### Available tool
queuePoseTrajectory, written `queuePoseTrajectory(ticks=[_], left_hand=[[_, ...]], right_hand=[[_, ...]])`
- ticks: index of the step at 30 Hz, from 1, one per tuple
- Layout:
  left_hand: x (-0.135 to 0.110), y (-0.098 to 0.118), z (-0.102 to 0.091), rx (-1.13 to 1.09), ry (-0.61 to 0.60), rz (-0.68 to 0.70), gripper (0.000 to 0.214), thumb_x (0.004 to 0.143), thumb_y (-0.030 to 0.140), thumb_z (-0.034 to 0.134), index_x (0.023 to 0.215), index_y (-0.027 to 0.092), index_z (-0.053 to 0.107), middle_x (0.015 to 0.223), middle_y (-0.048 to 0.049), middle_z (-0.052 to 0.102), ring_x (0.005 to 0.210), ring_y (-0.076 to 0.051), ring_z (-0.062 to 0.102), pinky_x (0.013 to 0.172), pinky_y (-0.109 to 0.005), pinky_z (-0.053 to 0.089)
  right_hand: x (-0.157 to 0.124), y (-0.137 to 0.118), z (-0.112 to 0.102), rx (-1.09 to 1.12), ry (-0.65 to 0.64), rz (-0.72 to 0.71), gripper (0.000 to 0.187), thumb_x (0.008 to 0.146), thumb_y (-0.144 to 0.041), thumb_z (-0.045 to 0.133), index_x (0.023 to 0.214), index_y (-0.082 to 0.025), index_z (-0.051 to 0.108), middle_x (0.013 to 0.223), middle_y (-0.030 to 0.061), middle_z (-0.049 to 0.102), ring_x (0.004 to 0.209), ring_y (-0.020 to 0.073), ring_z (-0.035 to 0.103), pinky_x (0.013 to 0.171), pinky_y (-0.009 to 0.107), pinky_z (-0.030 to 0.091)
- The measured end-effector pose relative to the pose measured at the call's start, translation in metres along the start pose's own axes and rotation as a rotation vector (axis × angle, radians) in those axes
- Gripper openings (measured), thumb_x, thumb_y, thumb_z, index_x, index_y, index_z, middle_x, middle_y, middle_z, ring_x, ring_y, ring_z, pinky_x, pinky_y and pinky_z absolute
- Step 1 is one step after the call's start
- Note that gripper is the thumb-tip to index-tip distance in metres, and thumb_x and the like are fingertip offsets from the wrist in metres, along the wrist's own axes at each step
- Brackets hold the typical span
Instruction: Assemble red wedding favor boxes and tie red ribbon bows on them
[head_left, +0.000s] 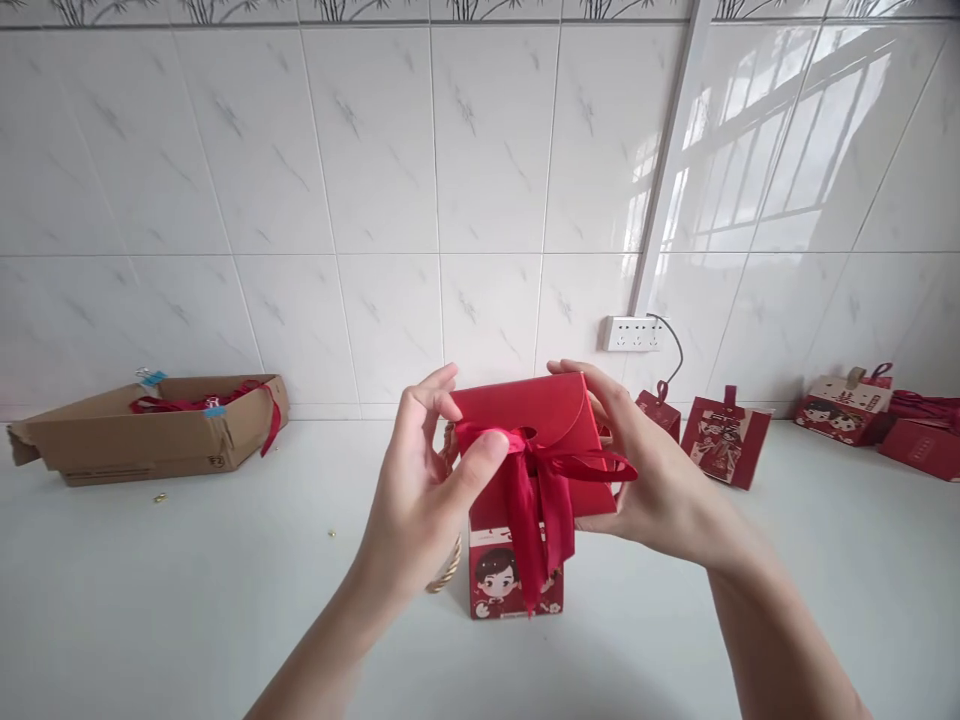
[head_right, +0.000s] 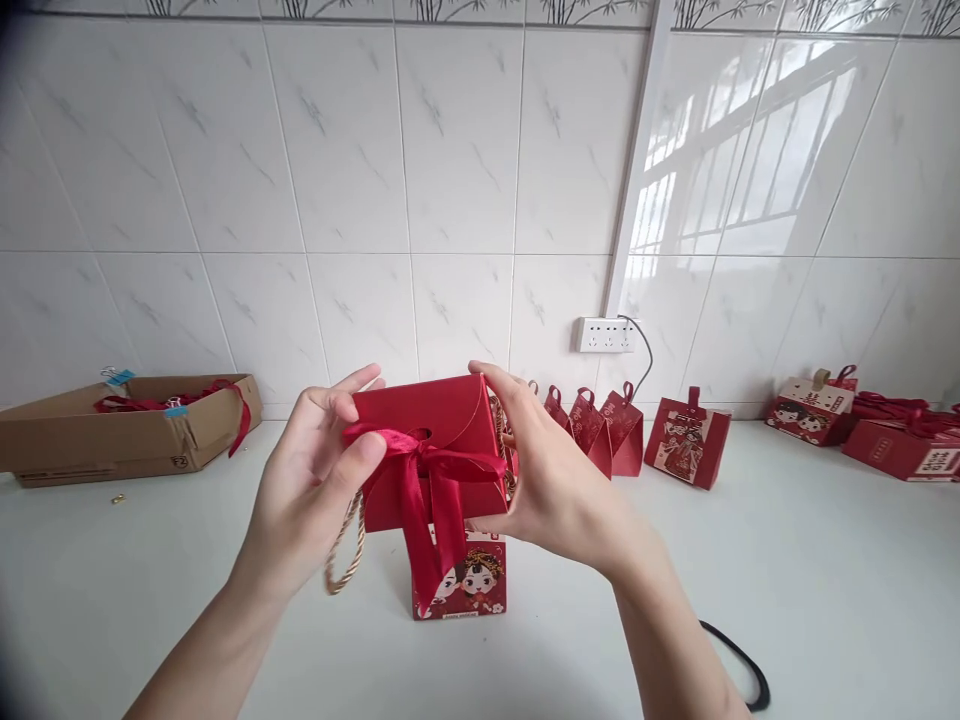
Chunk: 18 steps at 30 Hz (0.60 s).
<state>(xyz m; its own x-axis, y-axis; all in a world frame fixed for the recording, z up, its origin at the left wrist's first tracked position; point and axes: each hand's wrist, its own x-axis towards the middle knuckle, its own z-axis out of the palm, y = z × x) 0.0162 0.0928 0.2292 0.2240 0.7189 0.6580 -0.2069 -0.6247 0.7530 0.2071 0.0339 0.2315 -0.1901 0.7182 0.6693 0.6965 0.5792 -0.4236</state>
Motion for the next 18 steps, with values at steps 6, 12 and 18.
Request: queuePoseTrajectory(ticks=[6,12,18], left_hand=[[-0.004,0.000,0.007,-0.136,0.208,0.043,0.022,0.087,0.035,0.055,0.075,0.021,0.045,0.130,-0.0022,0.055,0.114,-0.024,0.055,0.085,-0.037,0.048],[0.001,-0.001,0.005,-0.142,0.338,0.172,0.018,0.088,0.031,0.052,0.072,0.022,0.046,0.126,-0.0002,0.060,0.117,-0.023,0.053,0.092,-0.041,0.045],[0.002,0.001,0.000,-0.172,0.290,0.247,0.021,0.088,0.044,0.046,0.079,0.024,0.045,0.124,0.0064,0.060,0.132,-0.026,0.039,0.101,-0.055,0.033]], right_hand=[[0.006,0.001,0.032,0.127,0.134,-0.126,0.093,0.073,-0.035,0.074,0.139,-0.037,0.009,0.150,0.0107,0.021,0.136,0.0293,0.034,0.097,0.046,0.051],[0.004,-0.009,0.054,0.115,0.225,-0.247,0.061,0.078,-0.035,0.062,0.121,-0.032,0.020,0.123,0.0117,0.041,0.122,0.0314,0.047,0.094,0.056,0.046],[-0.001,-0.019,0.042,0.432,0.116,-0.185,0.036,0.086,-0.060,0.038,0.101,-0.028,0.033,0.111,0.0079,0.047,0.100,0.0271,0.055,0.080,0.049,0.051]])
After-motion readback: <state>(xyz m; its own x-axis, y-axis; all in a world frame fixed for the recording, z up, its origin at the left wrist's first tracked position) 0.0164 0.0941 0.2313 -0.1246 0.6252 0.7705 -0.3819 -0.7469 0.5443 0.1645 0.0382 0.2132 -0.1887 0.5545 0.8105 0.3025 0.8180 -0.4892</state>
